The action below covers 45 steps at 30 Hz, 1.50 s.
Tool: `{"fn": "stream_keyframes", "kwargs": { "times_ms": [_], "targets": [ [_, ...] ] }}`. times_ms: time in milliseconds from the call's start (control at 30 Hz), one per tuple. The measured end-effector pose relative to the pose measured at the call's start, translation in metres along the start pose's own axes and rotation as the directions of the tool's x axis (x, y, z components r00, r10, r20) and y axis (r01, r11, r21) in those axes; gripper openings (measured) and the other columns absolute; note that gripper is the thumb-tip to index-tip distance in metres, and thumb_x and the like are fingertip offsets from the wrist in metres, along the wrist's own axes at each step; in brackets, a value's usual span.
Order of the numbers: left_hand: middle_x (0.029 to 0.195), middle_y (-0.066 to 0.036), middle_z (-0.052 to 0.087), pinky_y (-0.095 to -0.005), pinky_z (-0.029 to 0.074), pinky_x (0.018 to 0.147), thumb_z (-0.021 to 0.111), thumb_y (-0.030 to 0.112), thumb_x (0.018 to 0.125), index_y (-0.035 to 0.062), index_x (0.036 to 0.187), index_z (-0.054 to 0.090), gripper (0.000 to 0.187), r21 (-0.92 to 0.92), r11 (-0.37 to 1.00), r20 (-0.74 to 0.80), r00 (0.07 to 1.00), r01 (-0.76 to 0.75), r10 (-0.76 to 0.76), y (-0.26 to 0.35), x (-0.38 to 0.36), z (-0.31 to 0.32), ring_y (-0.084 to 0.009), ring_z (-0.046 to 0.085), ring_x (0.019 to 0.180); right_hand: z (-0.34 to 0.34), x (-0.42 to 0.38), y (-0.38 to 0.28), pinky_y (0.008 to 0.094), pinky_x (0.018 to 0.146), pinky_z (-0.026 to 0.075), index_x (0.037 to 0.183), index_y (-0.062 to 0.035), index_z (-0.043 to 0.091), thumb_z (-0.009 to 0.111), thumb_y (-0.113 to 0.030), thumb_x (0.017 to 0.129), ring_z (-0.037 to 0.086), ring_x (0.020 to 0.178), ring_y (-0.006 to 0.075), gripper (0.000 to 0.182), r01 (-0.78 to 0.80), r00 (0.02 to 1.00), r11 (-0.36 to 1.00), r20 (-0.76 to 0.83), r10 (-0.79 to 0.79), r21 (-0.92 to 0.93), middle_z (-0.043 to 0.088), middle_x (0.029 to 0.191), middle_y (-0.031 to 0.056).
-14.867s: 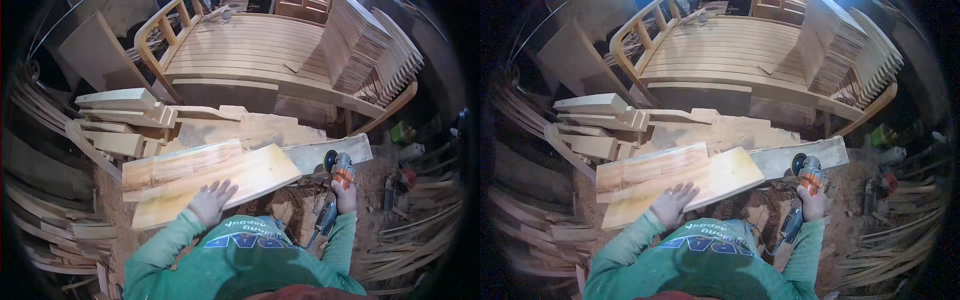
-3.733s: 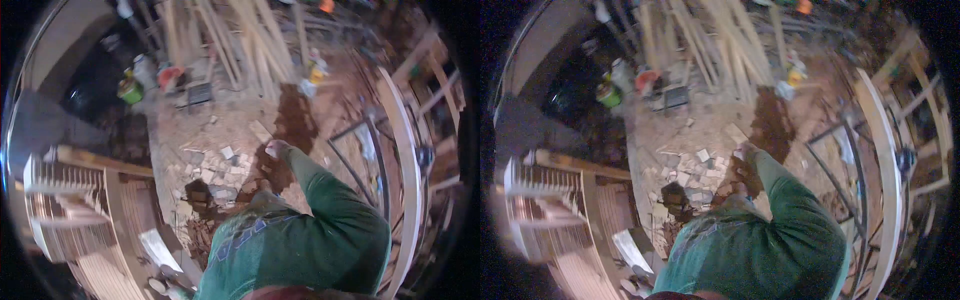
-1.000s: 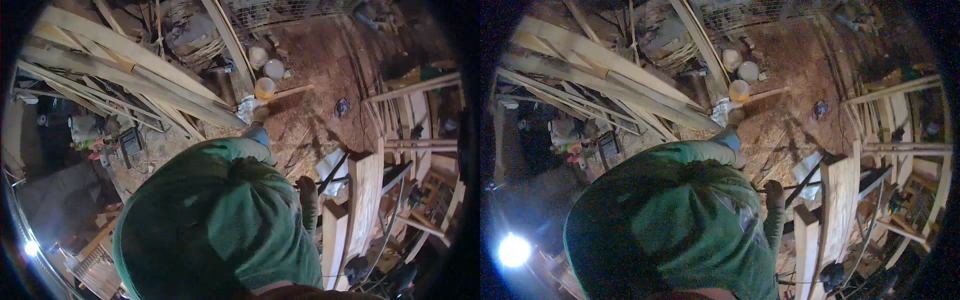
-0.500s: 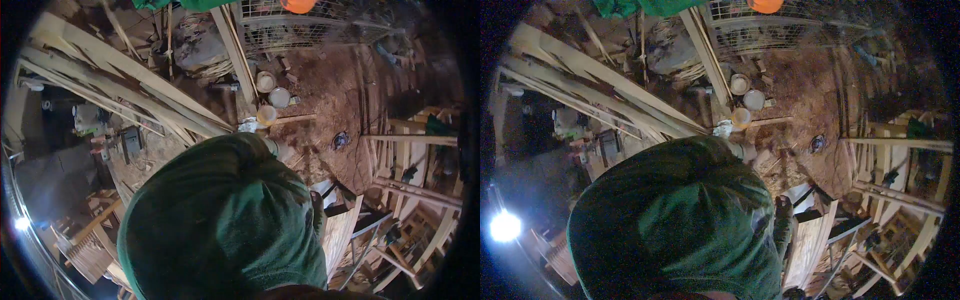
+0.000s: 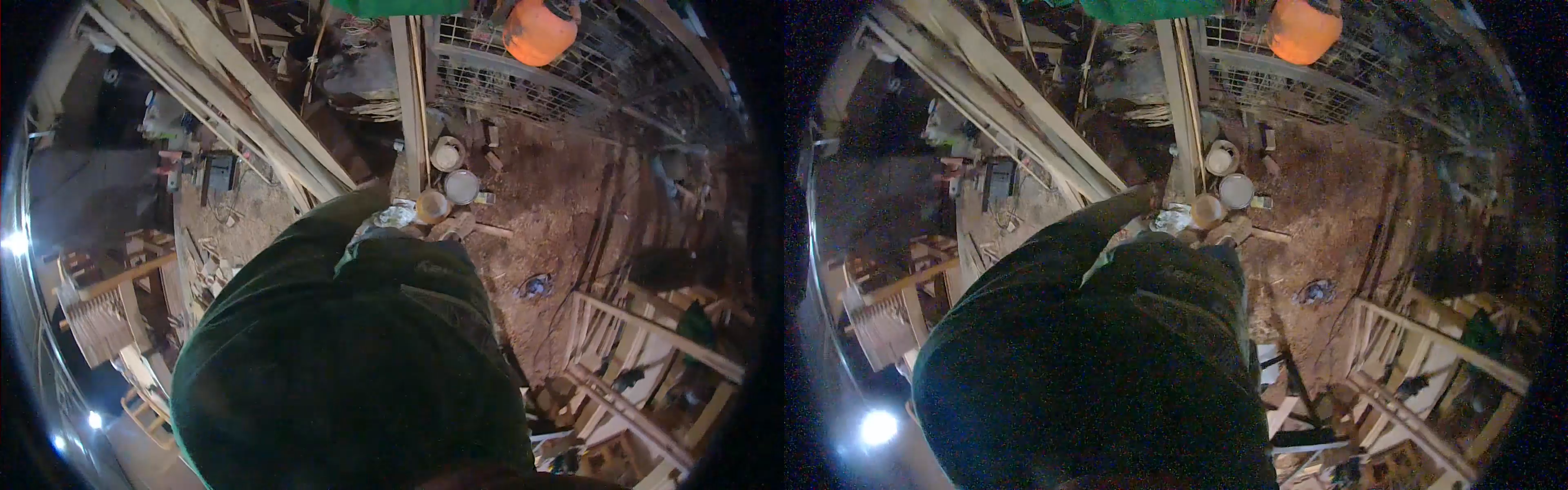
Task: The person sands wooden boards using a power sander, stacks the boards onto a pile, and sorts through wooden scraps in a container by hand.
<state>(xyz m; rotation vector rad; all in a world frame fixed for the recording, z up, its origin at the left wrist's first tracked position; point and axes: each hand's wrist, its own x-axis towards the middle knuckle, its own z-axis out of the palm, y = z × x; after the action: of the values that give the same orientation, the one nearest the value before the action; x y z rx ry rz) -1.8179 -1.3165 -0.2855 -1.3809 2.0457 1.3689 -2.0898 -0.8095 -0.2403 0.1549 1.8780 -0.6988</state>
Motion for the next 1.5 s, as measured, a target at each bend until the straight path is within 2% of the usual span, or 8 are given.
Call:
{"fn": "stream_keyframes", "kwargs": {
  "times_ms": [300,733,800,867,1067,1267,1400,1500],
  "targets": [
    [0.096,-0.012,0.071,-0.037,0.054,0.06,0.07,0.013,0.087,0.0043,0.11,0.067,0.024,-0.403,0.902,-0.202,0.946,0.157,-0.255,0.037,-0.023,0.02,-0.0243,0.069,0.078,-0.097,0.133,-0.07,0.0403,0.066,0.054,0.107,-0.0082,0.067,0.065,-0.032,0.093,0.067,0.075,0.0278,0.028,-0.152,0.979,0.988,0.136,0.151,-0.001,0.071,0.095,0.0117],
    [0.094,-0.014,0.072,-0.0338,0.056,0.057,0.077,0.019,0.087,-0.0045,0.121,0.059,0.045,-0.905,0.125,-0.404,0.727,-0.407,-0.556,0.038,-0.064,-0.084,-0.0219,0.068,0.069,-0.147,0.233,-0.234,0.0438,0.061,0.053,0.101,-0.012,0.066,0.065,-0.03,0.091,0.069,0.077,0.0334,0.021,0.049,0.964,0.958,0.266,0.03,-0.283,0.069,0.092,0.0153],
    [0.093,-0.013,0.071,-0.0336,0.056,0.057,0.078,0.02,0.086,-0.0043,0.121,0.059,0.046,-0.865,0.181,-0.488,0.7,-0.468,-0.522,-0.001,-0.032,-0.087,-0.0217,0.069,0.069,-0.134,0.253,-0.232,0.0445,0.063,0.054,0.104,-0.0126,0.066,0.064,-0.032,0.093,0.069,0.08,0.0328,0.022,0.336,0.917,0.572,0.397,-0.018,-0.749,0.07,0.093,0.0147],
    [0.092,-0.013,0.07,-0.0336,0.056,0.057,0.079,0.021,0.086,-0.0037,0.121,0.059,0.048,-0.854,0.12,-0.483,0.687,-0.506,-0.543,-0.014,-0.017,-0.107,-0.0216,0.069,0.07,-0.133,0.285,-0.216,0.0452,0.065,0.055,0.107,-0.0133,0.066,0.062,-0.033,0.096,0.069,0.083,0.0323,0.023,0.649,0.707,-0.402,0.707,0.005,-0.646,0.07,0.094,0.0141],
    [0.092,-0.014,0.069,-0.0384,0.056,0.062,0.072,0.024,0.091,-0.0012,0.127,0.054,0.048,-0.87,-0.085,-0.33,0.701,-0.486,-0.632,-0.035,0.059,-0.232,-0.0247,0.069,0.075,-0.048,0.193,-0.321,0.0451,0.065,0.054,0.107,-0.0129,0.066,0.062,-0.033,0.096,0.069,0.083,0.032,0.023,0.191,0.97,0.705,0.241,-0.029,-0.683,0.07,0.095,0.0139],
    [0.094,-0.014,0.07,-0.0408,0.057,0.074,0.066,0.035,0.093,0.0009,0.131,0.056,0.052,-0.904,0.421,-0.392,0.246,0.077,-0.887,-0.161,0.221,-0.319,-0.0238,0.07,0.078,0.061,0.11,-0.405,0.045,0.065,0.054,0.108,-0.0125,0.066,0.062,-0.033,0.096,0.069,0.084,0.0317,0.024,0.017,0.995,0.798,0.092,0.049,-0.603,0.07,0.096,0.0138],
    [0.12,-0.015,0.066,-0.0385,0.052,0.09,0.061,0.043,0.094,0.0028,0.13,0.059,0.054,-0.574,0.713,-0.344,0.671,0.403,-0.656,-0.183,0.222,-0.407,-0.0269,0.062,0.11,0.1,0.073,-0.422,0.045,0.065,0.054,0.108,-0.0123,0.066,0.062,-0.033,0.096,0.069,0.084,0.0315,0.024,-0.075,0.994,0.793,0.019,0.109,-0.605,0.07,0.096,0.0136],
    [0.117,-0.015,0.067,-0.0387,0.052,0.089,0.061,0.042,0.094,0.0024,0.128,0.06,0.052,-0.426,0.788,-0.427,0.668,0.445,-0.609,-0.203,0.239,-0.437,-0.0269,0.063,0.108,0.118,0.055,-0.428,0.0449,0.066,0.054,0.108,-0.0121,0.066,0.062,-0.033,0.096,0.069,0.084,0.0314,0.024,-0.133,0.989,0.785,-0.031,0.144,-0.605,0.07,0.097,0.0135]
  ]
}}
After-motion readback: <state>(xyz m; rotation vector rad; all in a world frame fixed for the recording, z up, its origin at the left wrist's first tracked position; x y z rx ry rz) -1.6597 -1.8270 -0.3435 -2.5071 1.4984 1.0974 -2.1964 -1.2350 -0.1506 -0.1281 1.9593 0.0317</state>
